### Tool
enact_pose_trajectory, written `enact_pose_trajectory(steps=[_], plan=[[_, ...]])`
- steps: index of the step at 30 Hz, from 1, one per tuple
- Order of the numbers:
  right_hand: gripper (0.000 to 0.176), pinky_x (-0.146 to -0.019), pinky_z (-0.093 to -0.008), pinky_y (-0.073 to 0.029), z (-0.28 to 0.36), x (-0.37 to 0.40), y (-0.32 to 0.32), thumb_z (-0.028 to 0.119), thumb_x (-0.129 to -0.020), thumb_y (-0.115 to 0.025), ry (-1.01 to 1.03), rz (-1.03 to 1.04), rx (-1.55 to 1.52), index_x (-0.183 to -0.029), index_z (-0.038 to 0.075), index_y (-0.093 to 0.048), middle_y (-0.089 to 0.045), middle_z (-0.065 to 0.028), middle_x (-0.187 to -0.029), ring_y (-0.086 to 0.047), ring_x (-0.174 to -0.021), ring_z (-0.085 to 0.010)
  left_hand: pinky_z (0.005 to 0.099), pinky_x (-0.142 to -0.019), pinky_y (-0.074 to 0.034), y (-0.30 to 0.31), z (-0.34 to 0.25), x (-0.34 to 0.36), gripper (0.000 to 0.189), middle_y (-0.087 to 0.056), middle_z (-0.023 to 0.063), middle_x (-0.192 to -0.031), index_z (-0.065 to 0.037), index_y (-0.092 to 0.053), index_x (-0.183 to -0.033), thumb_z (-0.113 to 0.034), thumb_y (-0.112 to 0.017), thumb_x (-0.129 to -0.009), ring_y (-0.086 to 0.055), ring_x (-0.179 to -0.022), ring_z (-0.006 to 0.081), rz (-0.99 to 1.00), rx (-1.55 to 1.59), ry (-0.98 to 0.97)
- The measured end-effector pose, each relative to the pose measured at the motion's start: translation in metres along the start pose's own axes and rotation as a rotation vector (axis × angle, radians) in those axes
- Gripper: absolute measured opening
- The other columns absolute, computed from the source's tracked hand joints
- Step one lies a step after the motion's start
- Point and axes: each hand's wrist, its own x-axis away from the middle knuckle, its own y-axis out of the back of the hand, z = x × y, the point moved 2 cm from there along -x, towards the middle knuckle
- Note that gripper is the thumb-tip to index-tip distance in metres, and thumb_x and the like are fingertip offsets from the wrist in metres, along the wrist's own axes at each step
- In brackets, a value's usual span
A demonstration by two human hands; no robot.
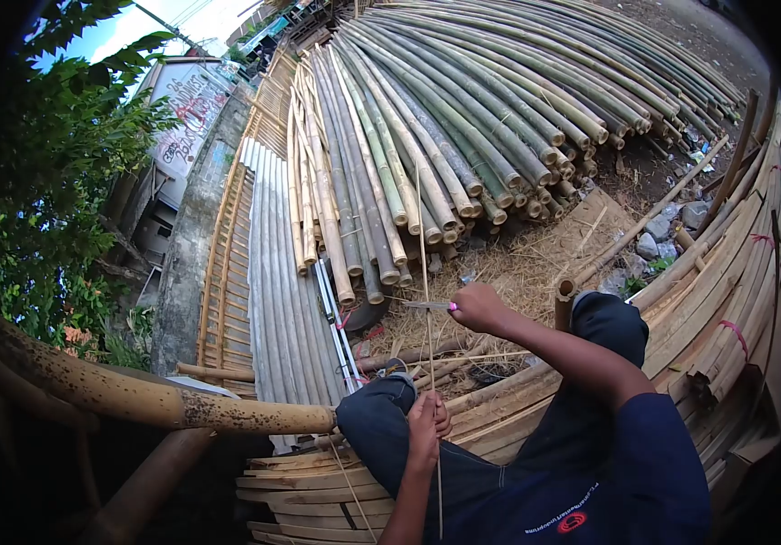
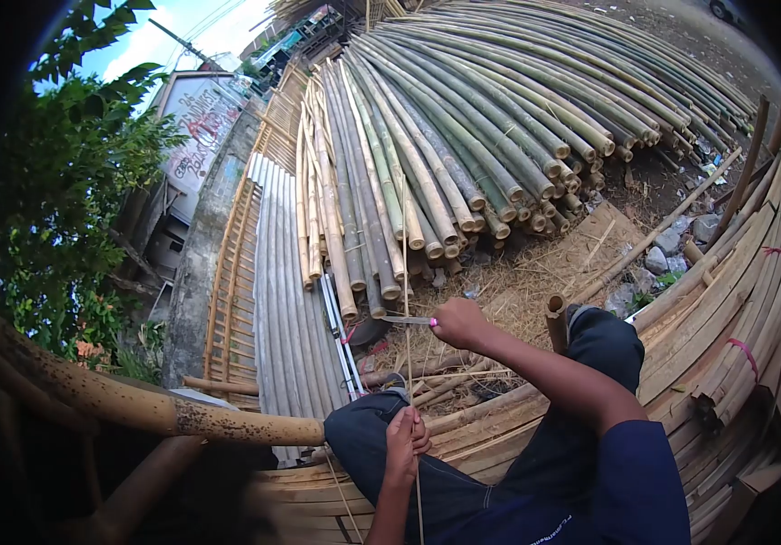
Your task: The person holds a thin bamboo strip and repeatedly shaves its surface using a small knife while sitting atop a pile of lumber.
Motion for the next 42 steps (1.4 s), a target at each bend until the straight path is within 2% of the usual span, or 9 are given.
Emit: enact_pose_trajectory(steps=[6, 12, 19, 21, 22, 26, 32, 37, 42], plan=[[0.027, -0.060, -0.0482, -0.049, 0.046, 0.030, -0.017, 0.030, -0.076, -0.057, 0.233, 0.240, -0.068, -0.074, 0.005, -0.067, -0.061, -0.0196, -0.064, -0.061, -0.063, -0.0385, 0.0199, -0.033, -0.016, -0.001, -0.005, -0.008, 0.029, -0.023, -0.0049, -0.050, -0.010, -0.041, -0.082, -0.033, -0.043, -0.098, -0.020, -0.037, 0.0044, 0.001, 0.025, 0.012], [0.021, -0.053, -0.0475, -0.046, 0.053, 0.034, -0.006, 0.027, -0.073, -0.057, 0.467, 0.237, -0.008, -0.070, 0.007, -0.062, -0.060, -0.0167, -0.062, -0.060, -0.059, -0.0373, 0.0208, -0.034, -0.016, -0.003, 0.000, -0.009, 0.029, -0.024, -0.0053, -0.052, -0.009, -0.042, -0.081, -0.031, -0.042, -0.099, -0.022, -0.038, 0.0044, 0.041, 0.031, -0.010], [0.020, -0.050, -0.0454, -0.045, 0.047, 0.027, -0.017, 0.025, -0.074, -0.057, 0.360, 0.141, 0.036, -0.070, 0.007, -0.063, -0.059, -0.0166, -0.060, -0.061, -0.056, -0.0350, 0.0201, -0.034, -0.015, -0.001, -0.014, -0.006, 0.027, -0.024, -0.0051, -0.053, -0.010, -0.041, -0.080, -0.030, -0.042, -0.099, -0.020, -0.039, 0.0037, -0.013, -0.001, -0.076], [0.025, -0.055, -0.0456, -0.048, 0.028, 0.005, -0.011, 0.028, -0.077, -0.057, -0.027, 0.081, 0.152, -0.070, 0.005, -0.067, -0.062, -0.0174, -0.063, -0.063, -0.060, -0.0350, 0.0199, -0.034, -0.015, 0.004, -0.011, 0.002, 0.027, -0.024, -0.0052, -0.053, -0.010, -0.041, -0.081, -0.030, -0.042, -0.099, -0.020, -0.039, 0.0036, -0.001, 0.048, -0.038], [0.030, -0.059, -0.0456, -0.050, -0.011, -0.014, 0.007, 0.030, -0.080, -0.057, -0.358, -0.126, 0.079, -0.073, 0.004, -0.068, -0.064, -0.0186, -0.069, -0.065, -0.066, -0.0355, 0.0197, -0.034, -0.016, 0.006, -0.009, 0.008, 0.027, -0.023, -0.0053, -0.053, -0.010, -0.041, -0.081, -0.030, -0.042, -0.099, -0.020, -0.039, 0.0034, 0.015, 0.098, -0.002], [0.029, -0.068, -0.0463, -0.050, -0.102, -0.034, 0.072, 0.029, -0.083, -0.054, -0.653, -0.378, -0.024, -0.079, 0.003, -0.068, -0.065, -0.0210, -0.077, -0.064, -0.078, -0.0391, 0.0184, -0.034, -0.016, 0.013, -0.020, 0.041, 0.031, -0.021, -0.0054, -0.051, -0.009, -0.038, -0.080, -0.034, -0.040, -0.099, -0.018, -0.039, 0.0033, 0.064, 0.129, -0.013], [0.031, -0.057, -0.0433, -0.041, -0.023, -0.006, 0.041, 0.027, -0.081, -0.059, -0.237, -0.221, -0.419, -0.072, -0.003, -0.057, -0.056, -0.0208, -0.064, -0.055, -0.060, -0.0368, 0.0182, -0.034, -0.017, 0.037, -0.039, 0.021, 0.033, -0.023, -0.0062, -0.051, -0.013, -0.039, -0.078, -0.038, -0.036, -0.099, -0.017, -0.038, 0.0026, 0.061, 0.233, -0.004], [0.020, -0.056, -0.0465, -0.044, 0.050, 0.024, 0.004, 0.026, -0.073, -0.063, 0.298, 0.107, -0.138, -0.067, 0.006, -0.059, -0.056, -0.0166, -0.059, -0.057, -0.057, -0.0367, 0.0193, -0.033, -0.016, 0.016, -0.034, 0.013, 0.035, -0.023, -0.0063, -0.050, -0.013, -0.037, -0.077, -0.040, -0.038, -0.098, -0.018, -0.037, 0.0028, 0.187, 0.328, 0.104], [0.020, -0.059, -0.0491, -0.046, 0.067, 0.033, -0.007, 0.025, -0.073, -0.058, 0.376, 0.199, -0.054, -0.066, 0.006, -0.061, -0.058, -0.0170, -0.061, -0.059, -0.061, -0.0376, 0.0194, -0.033, -0.014, -0.007, -0.017, 0.011, 0.035, -0.023, -0.0052, -0.050, -0.014, -0.036, -0.076, -0.040, -0.035, -0.099, -0.018, -0.037, 0.0039, 0.151, 0.126, 0.084]])
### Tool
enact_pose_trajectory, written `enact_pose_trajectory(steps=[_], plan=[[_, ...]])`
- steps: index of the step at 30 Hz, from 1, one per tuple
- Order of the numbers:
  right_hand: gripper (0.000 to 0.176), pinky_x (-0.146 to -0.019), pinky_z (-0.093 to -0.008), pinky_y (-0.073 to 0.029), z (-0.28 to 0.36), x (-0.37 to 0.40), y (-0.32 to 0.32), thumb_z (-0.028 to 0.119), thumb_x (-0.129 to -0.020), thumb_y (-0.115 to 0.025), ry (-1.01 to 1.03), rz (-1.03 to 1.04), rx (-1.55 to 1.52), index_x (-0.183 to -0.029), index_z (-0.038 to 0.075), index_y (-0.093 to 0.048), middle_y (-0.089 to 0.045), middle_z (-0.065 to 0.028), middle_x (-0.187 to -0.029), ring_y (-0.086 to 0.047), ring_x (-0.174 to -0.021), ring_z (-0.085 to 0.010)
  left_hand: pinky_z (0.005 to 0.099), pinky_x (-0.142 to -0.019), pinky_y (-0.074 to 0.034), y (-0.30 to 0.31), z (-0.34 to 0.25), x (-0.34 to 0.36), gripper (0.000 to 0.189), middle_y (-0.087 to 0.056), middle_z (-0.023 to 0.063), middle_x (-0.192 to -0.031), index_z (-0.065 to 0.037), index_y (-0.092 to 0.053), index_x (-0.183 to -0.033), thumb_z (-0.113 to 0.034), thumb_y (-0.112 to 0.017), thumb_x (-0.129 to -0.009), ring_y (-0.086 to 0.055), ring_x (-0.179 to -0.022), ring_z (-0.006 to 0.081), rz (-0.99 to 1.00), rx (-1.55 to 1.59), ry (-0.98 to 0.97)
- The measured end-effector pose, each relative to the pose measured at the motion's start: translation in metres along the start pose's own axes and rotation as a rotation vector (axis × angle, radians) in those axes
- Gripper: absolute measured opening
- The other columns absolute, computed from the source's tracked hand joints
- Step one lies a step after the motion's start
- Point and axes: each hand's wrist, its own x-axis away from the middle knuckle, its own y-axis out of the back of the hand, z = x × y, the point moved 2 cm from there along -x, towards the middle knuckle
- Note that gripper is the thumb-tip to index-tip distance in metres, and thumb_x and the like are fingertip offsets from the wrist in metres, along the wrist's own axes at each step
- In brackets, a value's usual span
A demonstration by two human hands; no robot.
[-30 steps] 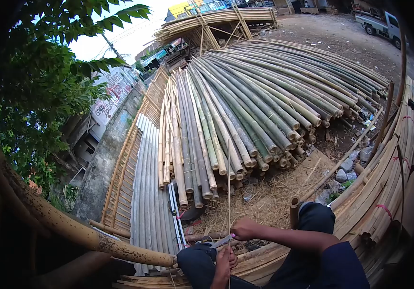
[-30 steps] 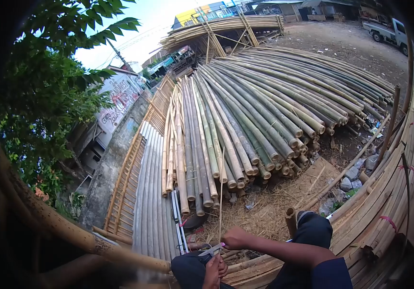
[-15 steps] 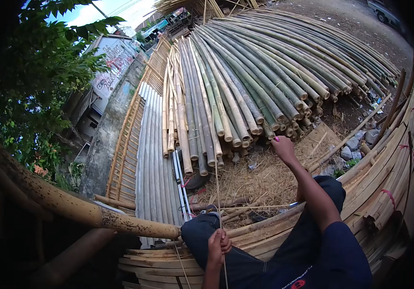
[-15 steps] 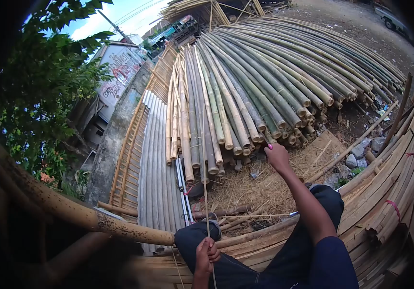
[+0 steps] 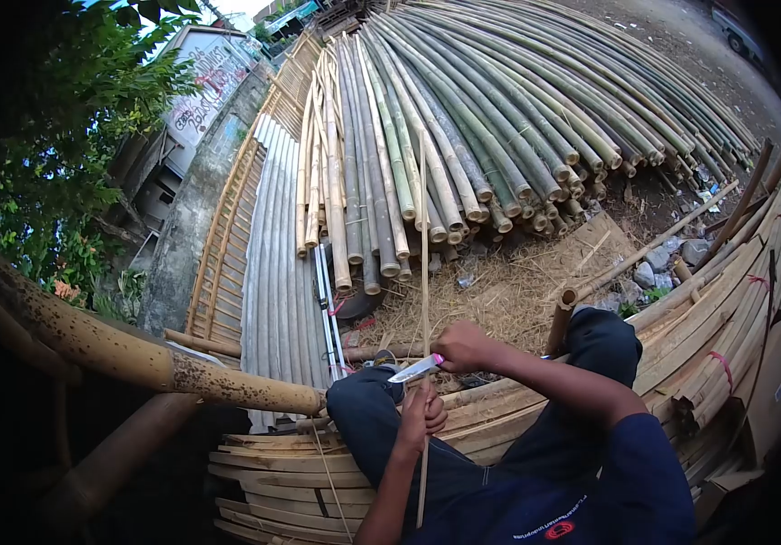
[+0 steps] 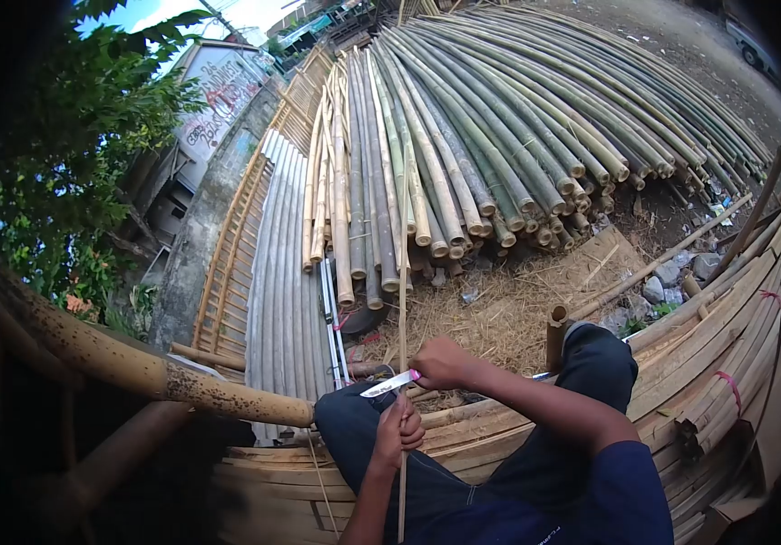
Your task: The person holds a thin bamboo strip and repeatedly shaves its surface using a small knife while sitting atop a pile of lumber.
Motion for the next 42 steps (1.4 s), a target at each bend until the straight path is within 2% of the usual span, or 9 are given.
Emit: enact_pose_trajectory(steps=[5, 10, 12, 18, 23, 26, 29, 34, 42], plan=[[0.030, -0.067, -0.0500, -0.048, -0.129, -0.005, 0.047, 0.026, -0.077, -0.053, -0.686, -0.400, -0.108, -0.067, 0.000, -0.063, -0.060, -0.0233, -0.067, -0.059, -0.069, -0.0435, 0.0194, -0.033, -0.016, -0.007, 0.024, 0.025, 0.035, -0.022, -0.0056, -0.050, -0.014, -0.036, -0.077, -0.040, -0.034, -0.100, -0.018, -0.039, 0.0040, 0.010, -0.016, 0.084], [0.036, -0.048, -0.0398, -0.034, -0.166, 0.005, 0.046, 0.026, -0.076, -0.056, -0.691, -0.717, -0.655, -0.057, -0.004, -0.049, -0.043, -0.0128, -0.047, -0.044, -0.045, -0.0204, 0.0191, -0.035, -0.019, -0.005, 0.012, 0.027, 0.037, -0.023, -0.0053, -0.052, -0.011, -0.036, -0.077, -0.039, -0.034, -0.100, -0.021, -0.041, 0.0043, 0.093, -0.034, 0.073], [0.039, -0.046, -0.0354, -0.025, -0.139, 0.003, 0.047, 0.028, -0.075, -0.059, -0.670, -0.674, -0.771, -0.057, -0.002, -0.043, -0.034, -0.0074, -0.048, -0.030, -0.047, -0.0111, 0.0182, -0.037, -0.021, -0.001, 0.001, 0.022, 0.036, -0.026, -0.0053, -0.053, -0.008, -0.041, -0.082, -0.039, -0.035, -0.100, -0.022, -0.041, 0.0034, 0.099, -0.026, 0.066], [0.025, -0.052, -0.0457, -0.040, -0.045, 0.001, 0.032, 0.025, -0.073, -0.057, -0.149, -0.230, -0.230, -0.060, 0.003, -0.057, -0.052, -0.0192, -0.056, -0.051, -0.053, -0.0387, 0.0187, -0.036, -0.017, 0.001, -0.016, 0.001, 0.032, -0.024, -0.0056, -0.052, -0.009, -0.042, -0.087, -0.037, -0.035, -0.100, -0.019, -0.040, 0.0032, 0.067, 0.072, 0.038], [0.022, -0.055, -0.0482, -0.043, -0.001, 0.004, 0.006, 0.025, -0.070, -0.056, 0.084, 0.002, -0.053, -0.062, 0.004, -0.058, -0.056, -0.0180, -0.058, -0.056, -0.057, -0.0389, 0.0191, -0.034, -0.015, -0.006, -0.007, -0.005, 0.032, -0.023, -0.0057, -0.052, -0.012, -0.037, -0.081, -0.039, -0.037, -0.099, -0.016, -0.040, 0.0027, -0.020, 0.004, 0.000], [0.023, -0.057, -0.0488, -0.043, -0.005, 0.002, 0.005, 0.025, -0.071, -0.056, 0.052, 0.005, -0.017, -0.062, 0.004, -0.059, -0.056, -0.0199, -0.059, -0.056, -0.058, -0.0396, 0.0191, -0.034, -0.014, -0.008, 0.003, -0.002, 0.032, -0.023, -0.0061, -0.053, -0.013, -0.037, -0.081, -0.038, -0.037, -0.100, -0.016, -0.040, 0.0027, -0.060, -0.007, -0.017], [0.028, -0.063, -0.0497, -0.046, -0.081, -0.011, 0.043, 0.024, -0.075, -0.051, -0.425, -0.363, -0.114, -0.066, -0.001, -0.061, -0.057, -0.0241, -0.064, -0.058, -0.065, -0.0426, 0.0189, -0.034, -0.014, -0.013, 0.023, 0.016, 0.031, -0.022, -0.0061, -0.052, -0.013, -0.037, -0.081, -0.037, -0.036, -0.100, -0.017, -0.040, 0.0029, -0.012, 0.078, 0.069], [0.033, -0.055, -0.0459, -0.040, -0.149, 0.001, 0.072, 0.025, -0.075, -0.050, -0.632, -0.619, -0.373, -0.063, -0.005, -0.055, -0.051, -0.0242, -0.057, -0.053, -0.057, -0.0400, 0.0190, -0.034, -0.014, -0.007, 0.019, 0.017, 0.031, -0.022, -0.0053, -0.052, -0.013, -0.038, -0.081, -0.036, -0.035, -0.100, -0.017, -0.040, 0.0032, 0.003, 0.038, 0.066], [0.028, -0.061, -0.0494, -0.046, -0.035, 0.000, 0.003, 0.026, -0.074, -0.054, -0.056, 0.030, -0.248, -0.064, 0.002, -0.060, -0.057, -0.0216, -0.062, -0.058, -0.063, -0.0404, 0.0191, -0.034, -0.013, 0.003, -0.007, -0.009, 0.031, -0.023, -0.0052, -0.052, -0.011, -0.039, -0.081, -0.037, -0.040, -0.099, -0.018, -0.039, 0.0028, -0.059, 0.061, -0.005]])
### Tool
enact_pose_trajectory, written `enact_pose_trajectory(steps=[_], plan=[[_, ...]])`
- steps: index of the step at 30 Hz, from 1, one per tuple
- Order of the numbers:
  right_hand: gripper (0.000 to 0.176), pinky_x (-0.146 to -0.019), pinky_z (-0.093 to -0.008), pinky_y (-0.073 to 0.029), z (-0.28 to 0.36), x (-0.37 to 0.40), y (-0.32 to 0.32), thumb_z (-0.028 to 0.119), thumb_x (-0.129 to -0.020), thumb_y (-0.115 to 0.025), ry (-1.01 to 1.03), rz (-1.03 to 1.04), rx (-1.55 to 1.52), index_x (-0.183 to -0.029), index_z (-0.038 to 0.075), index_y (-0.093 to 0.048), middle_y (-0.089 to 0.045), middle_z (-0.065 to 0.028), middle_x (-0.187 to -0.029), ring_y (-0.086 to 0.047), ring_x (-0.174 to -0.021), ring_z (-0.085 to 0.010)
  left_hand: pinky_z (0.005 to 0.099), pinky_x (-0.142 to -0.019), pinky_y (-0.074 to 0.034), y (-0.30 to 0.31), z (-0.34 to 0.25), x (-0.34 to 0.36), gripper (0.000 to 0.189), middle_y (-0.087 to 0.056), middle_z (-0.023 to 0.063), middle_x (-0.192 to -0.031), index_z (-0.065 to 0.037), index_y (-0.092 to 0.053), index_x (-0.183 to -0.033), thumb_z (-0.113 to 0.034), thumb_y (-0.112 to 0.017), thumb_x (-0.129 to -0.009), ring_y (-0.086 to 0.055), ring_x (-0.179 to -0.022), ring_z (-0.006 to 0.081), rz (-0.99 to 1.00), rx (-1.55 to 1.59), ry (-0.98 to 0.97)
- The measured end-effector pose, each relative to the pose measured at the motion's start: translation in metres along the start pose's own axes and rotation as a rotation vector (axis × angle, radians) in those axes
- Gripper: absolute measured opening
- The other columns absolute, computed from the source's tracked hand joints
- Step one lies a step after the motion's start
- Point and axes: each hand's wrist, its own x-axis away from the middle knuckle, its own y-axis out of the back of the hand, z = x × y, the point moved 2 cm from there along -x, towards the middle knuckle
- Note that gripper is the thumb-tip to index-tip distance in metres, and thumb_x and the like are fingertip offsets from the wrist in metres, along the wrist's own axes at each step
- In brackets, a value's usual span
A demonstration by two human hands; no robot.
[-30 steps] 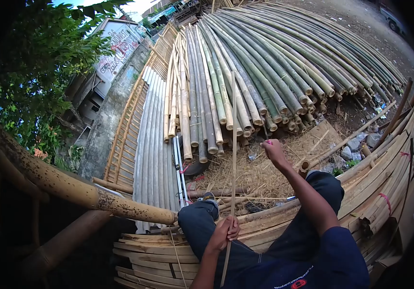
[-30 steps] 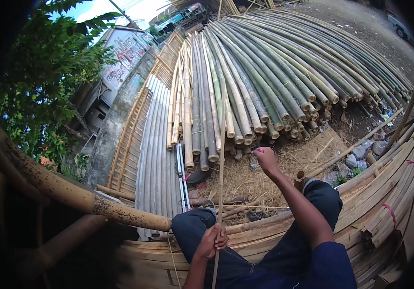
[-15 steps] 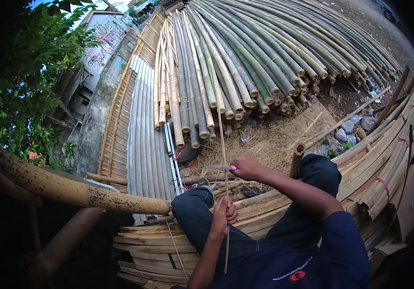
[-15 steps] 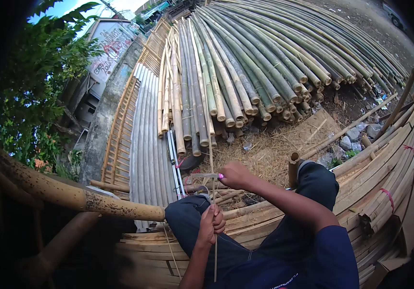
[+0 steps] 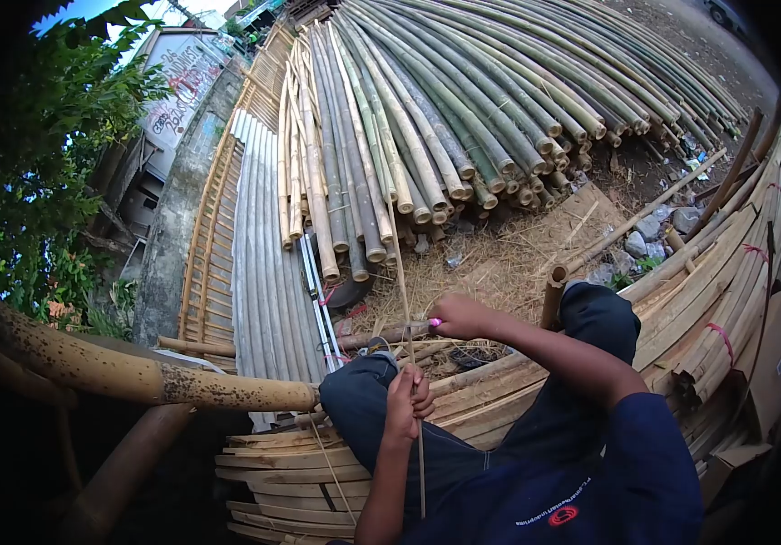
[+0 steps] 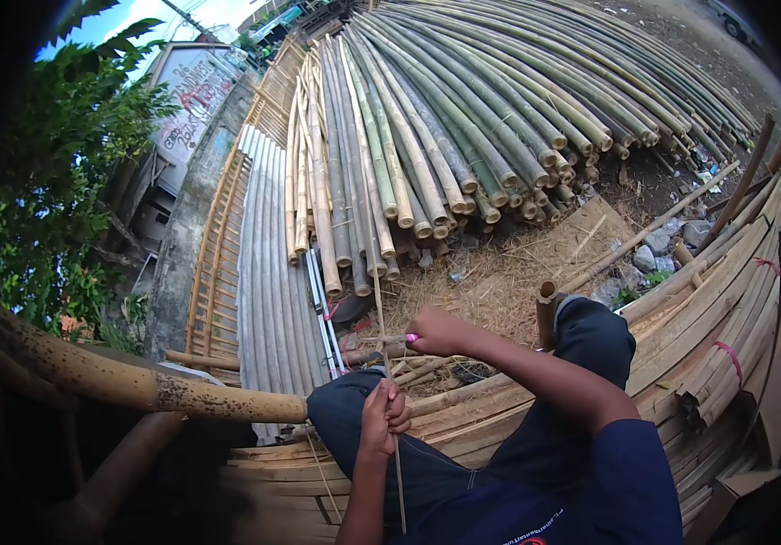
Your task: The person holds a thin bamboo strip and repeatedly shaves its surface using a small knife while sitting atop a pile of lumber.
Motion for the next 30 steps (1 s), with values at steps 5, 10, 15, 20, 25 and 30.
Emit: enact_pose_trajectory(steps=[5, 10, 15, 20, 25, 30], plan=[[0.022, -0.056, -0.0485, -0.046, 0.037, 0.006, -0.021, 0.026, -0.072, -0.055, 0.131, 0.080, 0.156, -0.068, 0.005, -0.061, -0.058, -0.0201, -0.060, -0.058, -0.059, -0.0397, 0.0194, -0.034, -0.013, -0.003, 0.011, -0.003, 0.032, -0.023, -0.0052, -0.052, -0.012, -0.038, -0.081, -0.038, -0.040, -0.099, -0.018, -0.039, 0.0031, -0.063, -0.115, -0.068], [0.021, -0.054, -0.0464, -0.046, 0.032, 0.000, -0.013, 0.027, -0.073, -0.056, 0.044, -0.022, 0.260, -0.068, 0.008, -0.064, -0.059, -0.0194, -0.061, -0.060, -0.060, -0.0387, 0.0189, -0.034, -0.013, -0.003, 0.007, 0.000, 0.032, -0.023, -0.0057, -0.052, -0.012, -0.038, -0.080, -0.038, -0.040, -0.099, -0.017, -0.039, 0.0028, -0.093, -0.096, -0.111], [0.033, -0.062, -0.0488, -0.047, -0.091, -0.010, 0.112, 0.027, -0.080, -0.049, -0.623, -0.678, 0.111, -0.069, -0.001, -0.064, -0.062, -0.0229, -0.071, -0.062, -0.069, -0.0400, 0.0191, -0.034, -0.015, -0.007, 0.038, 0.031, 0.032, -0.023, -0.0052, -0.052, -0.012, -0.038, -0.079, -0.037, -0.039, -0.099, -0.018, -0.039, 0.0033, 0.002, -0.047, 0.084], [0.030, -0.060, -0.0475, -0.045, -0.052, -0.006, 0.084, 0.025, -0.074, -0.051, -0.340, -0.454, 0.060, -0.064, -0.001, -0.059, -0.057, -0.0227, -0.063, -0.058, -0.062, -0.0393, 0.0188, -0.034, -0.015, 0.004, 0.012, 0.021, 0.031, -0.024, -0.0048, -0.052, -0.012, -0.038, -0.080, -0.036, -0.039, -0.099, -0.018, -0.040, 0.0033, -0.010, -0.012, 0.042], [0.024, -0.062, -0.0491, -0.048, 0.022, 0.003, 0.001, 0.025, -0.072, -0.054, -0.060, -0.007, 0.136, -0.065, 0.004, -0.063, -0.059, -0.0199, -0.063, -0.060, -0.064, -0.0397, 0.0191, -0.035, -0.016, -0.008, 0.003, 0.001, 0.032, -0.026, -0.0043, -0.055, -0.011, -0.036, -0.080, -0.036, -0.038, -0.099, -0.020, -0.041, 0.0030, -0.074, -0.263, -0.090], [0.026, -0.062, -0.0500, -0.048, -0.001, -0.011, 0.037, 0.026, -0.075, -0.053, -0.306, -0.216, 0.226, -0.066, 0.004, -0.064, -0.061, -0.0201, -0.067, -0.061, -0.067, -0.0402, 0.0208, -0.036, -0.018, -0.014, 0.021, 0.015, 0.031, -0.028, -0.0031, -0.057, -0.010, -0.036, -0.081, -0.034, -0.035, -0.100, -0.024, -0.043, 0.0045, -0.086, -0.329, -0.059]])
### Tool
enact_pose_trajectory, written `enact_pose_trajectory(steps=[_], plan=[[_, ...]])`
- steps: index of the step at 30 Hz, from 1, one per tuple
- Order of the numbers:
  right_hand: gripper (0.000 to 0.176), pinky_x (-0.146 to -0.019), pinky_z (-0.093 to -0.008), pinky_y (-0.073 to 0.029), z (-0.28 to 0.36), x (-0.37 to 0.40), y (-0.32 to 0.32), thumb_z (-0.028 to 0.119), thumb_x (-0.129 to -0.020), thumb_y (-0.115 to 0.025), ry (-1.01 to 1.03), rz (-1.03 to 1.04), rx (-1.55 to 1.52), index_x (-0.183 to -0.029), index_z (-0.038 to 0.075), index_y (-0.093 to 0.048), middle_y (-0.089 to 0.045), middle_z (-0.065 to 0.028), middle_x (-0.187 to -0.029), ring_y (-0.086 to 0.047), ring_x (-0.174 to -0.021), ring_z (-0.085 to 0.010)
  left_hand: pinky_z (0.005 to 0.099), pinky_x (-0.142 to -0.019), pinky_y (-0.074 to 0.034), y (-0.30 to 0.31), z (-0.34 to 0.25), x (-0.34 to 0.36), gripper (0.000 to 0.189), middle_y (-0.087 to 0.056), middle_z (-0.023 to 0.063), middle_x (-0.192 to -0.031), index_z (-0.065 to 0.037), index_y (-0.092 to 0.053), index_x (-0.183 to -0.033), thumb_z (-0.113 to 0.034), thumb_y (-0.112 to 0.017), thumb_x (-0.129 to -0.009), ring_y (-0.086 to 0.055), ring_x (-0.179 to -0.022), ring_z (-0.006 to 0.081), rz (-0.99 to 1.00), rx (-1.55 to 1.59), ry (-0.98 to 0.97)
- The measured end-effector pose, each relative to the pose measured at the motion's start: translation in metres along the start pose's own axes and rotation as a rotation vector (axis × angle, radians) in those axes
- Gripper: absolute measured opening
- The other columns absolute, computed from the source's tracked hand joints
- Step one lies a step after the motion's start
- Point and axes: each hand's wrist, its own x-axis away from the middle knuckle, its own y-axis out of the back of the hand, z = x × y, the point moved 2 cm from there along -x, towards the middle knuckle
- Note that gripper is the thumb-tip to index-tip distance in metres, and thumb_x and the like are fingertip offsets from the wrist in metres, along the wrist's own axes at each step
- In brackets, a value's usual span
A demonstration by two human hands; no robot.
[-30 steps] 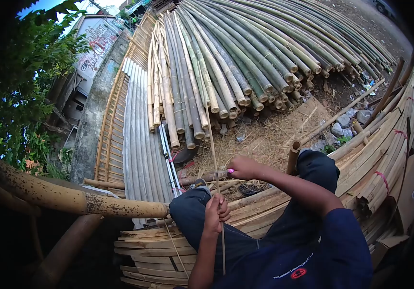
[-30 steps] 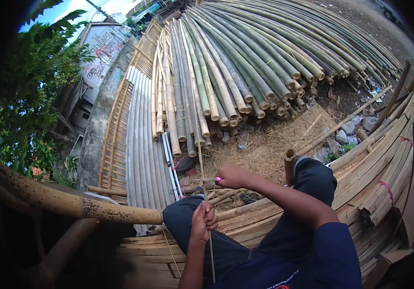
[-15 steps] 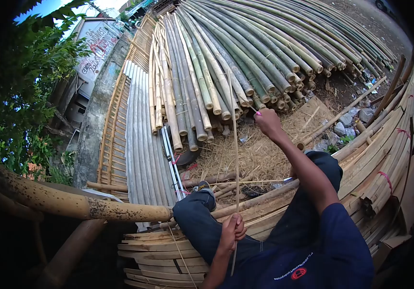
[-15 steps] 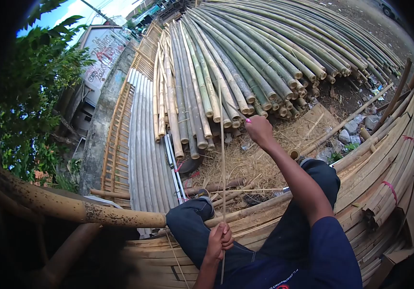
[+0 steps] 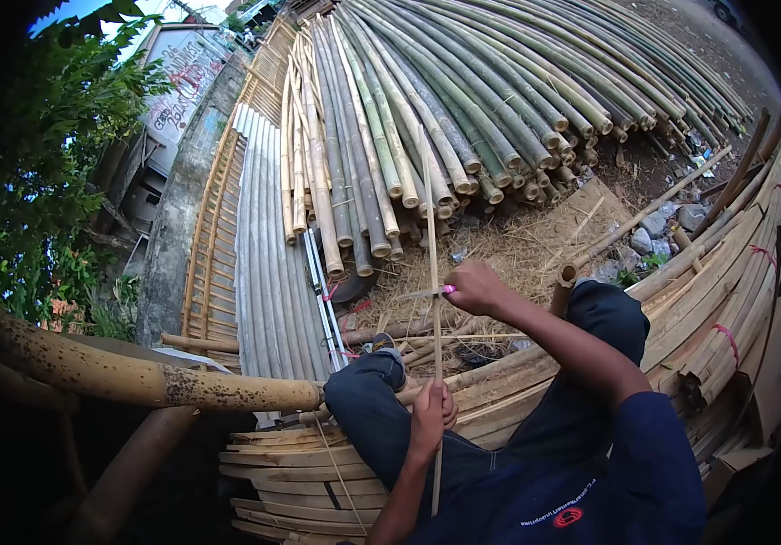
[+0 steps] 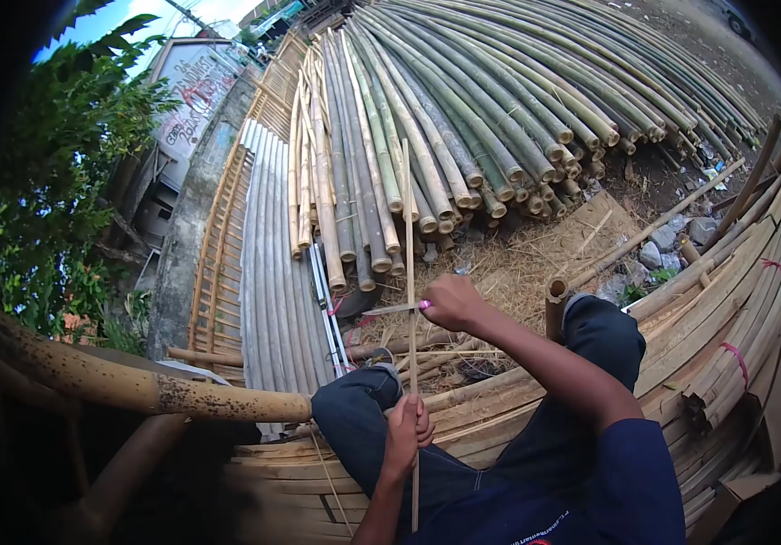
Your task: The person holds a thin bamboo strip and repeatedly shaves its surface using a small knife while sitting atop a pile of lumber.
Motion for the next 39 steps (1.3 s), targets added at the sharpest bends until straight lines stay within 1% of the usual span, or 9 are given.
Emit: enact_pose_trajectory(steps=[4, 10, 13, 15, 18, 26, 31, 34, 39], plan=[[0.027, -0.063, -0.0502, -0.048, -0.076, -0.034, 0.020, 0.026, -0.076, -0.052, -0.141, -0.269, 0.049, -0.066, 0.004, -0.064, -0.061, -0.0209, -0.067, -0.061, -0.069, -0.0404, 0.0196, -0.035, -0.015, -0.002, 0.017, 0.012, 0.031, -0.024, -0.0044, -0.054, -0.011, -0.036, -0.080, -0.035, -0.038, -0.100, -0.020, -0.041, 0.0033, 0.069, 0.104, 0.096], [0.026, -0.062, -0.0494, -0.047, 0.001, 0.008, -0.013, 0.026, -0.073, -0.054, 0.287, 0.201, -0.035, -0.062, 0.003, -0.061, -0.059, -0.0211, -0.065, -0.059, -0.065, -0.0381, 0.0187, -0.035, -0.015, 0.010, 0.002, 0.000, 0.032, -0.024, -0.0046, -0.052, -0.011, -0.037, -0.080, -0.036, -0.037, -0.100, -0.018, -0.040, 0.0034, 0.068, 0.266, 0.077], [0.028, -0.060, -0.0498, -0.046, -0.001, 0.008, -0.019, 0.026, -0.073, -0.053, 0.388, 0.170, -0.014, -0.062, 0.002, -0.060, -0.058, -0.0215, -0.064, -0.059, -0.064, -0.0392, 0.0192, -0.035, -0.015, 0.000, 0.014, 0.007, 0.033, -0.024, -0.0043, -0.052, -0.011, -0.037, -0.079, -0.037, -0.036, -0.100, -0.018, -0.040, 0.0031, 0.069, 0.210, 0.065], [0.028, -0.060, -0.0501, -0.045, -0.047, -0.016, -0.003, 0.026, -0.073, -0.053, 0.028, -0.174, -0.151, -0.061, 0.001, -0.059, -0.057, -0.0214, -0.063, -0.057, -0.063, -0.0406, 0.0195, -0.035, -0.015, -0.010, 0.020, 0.026, 0.033, -0.024, -0.0042, -0.053, -0.011, -0.036, -0.079, -0.036, -0.036, -0.100, -0.019, -0.041, 0.0030, 0.106, 0.213, 0.104], [0.028, -0.060, -0.0506, -0.044, -0.070, -0.026, 0.017, 0.026, -0.073, -0.052, 0.043, -0.296, -0.113, -0.061, 0.002, -0.059, -0.057, -0.0209, -0.063, -0.056, -0.063, -0.0416, 0.0193, -0.036, -0.015, -0.009, 0.027, 0.034, 0.032, -0.025, -0.0042, -0.053, -0.010, -0.036, -0.079, -0.035, -0.036, -0.100, -0.018, -0.041, 0.0031, 0.123, 0.224, 0.132], [0.024, -0.060, -0.0498, -0.046, 0.009, 0.017, -0.010, 0.025, -0.071, -0.055, 0.385, 0.143, 0.070, -0.061, 0.004, -0.062, -0.058, -0.0192, -0.059, -0.059, -0.062, -0.0390, 0.0196, -0.035, -0.017, -0.001, 0.021, 0.015, 0.032, -0.027, -0.0036, -0.054, -0.010, -0.037, -0.079, -0.035, -0.038, -0.100, -0.021, -0.041, 0.0034, 0.018, 0.118, 0.026], [0.024, -0.061, -0.0509, -0.046, -0.049, -0.018, 0.002, 0.025, -0.070, -0.055, -0.108, -0.188, -0.013, -0.062, 0.004, -0.061, -0.059, -0.0203, -0.063, -0.060, -0.064, -0.0394, 0.0198, -0.035, -0.017, -0.001, 0.027, 0.028, 0.031, -0.026, -0.0037, -0.054, -0.010, -0.036, -0.079, -0.033, -0.037, -0.100, -0.021, -0.042, 0.0035, -0.012, 0.048, 0.055], [0.024, -0.062, -0.0512, -0.046, -0.077, -0.032, 0.027, 0.025, -0.071, -0.054, -0.128, -0.279, 0.026, -0.064, 0.004, -0.062, -0.059, -0.0210, -0.065, -0.059, -0.066, -0.0401, 0.0195, -0.036, -0.016, -0.002, 0.034, 0.038, 0.030, -0.026, -0.0038, -0.054, -0.011, -0.037, -0.079, -0.032, -0.037, -0.100, -0.021, -0.042, 0.0033, 0.079, 0.154, 0.163], [0.026, -0.060, -0.0496, -0.046, -0.007, 0.010, -0.001, 0.026, -0.072, -0.055, 0.309, 0.153, -0.039, -0.063, 0.003, -0.061, -0.058, -0.0204, -0.062, -0.058, -0.063, -0.0397, 0.0184, -0.036, -0.014, 0.001, 0.022, 0.023, 0.030, -0.025, -0.0045, -0.054, -0.011, -0.037, -0.079, -0.032, -0.038, -0.100, -0.019, -0.042, 0.0027, 0.035, 0.204, 0.094]])
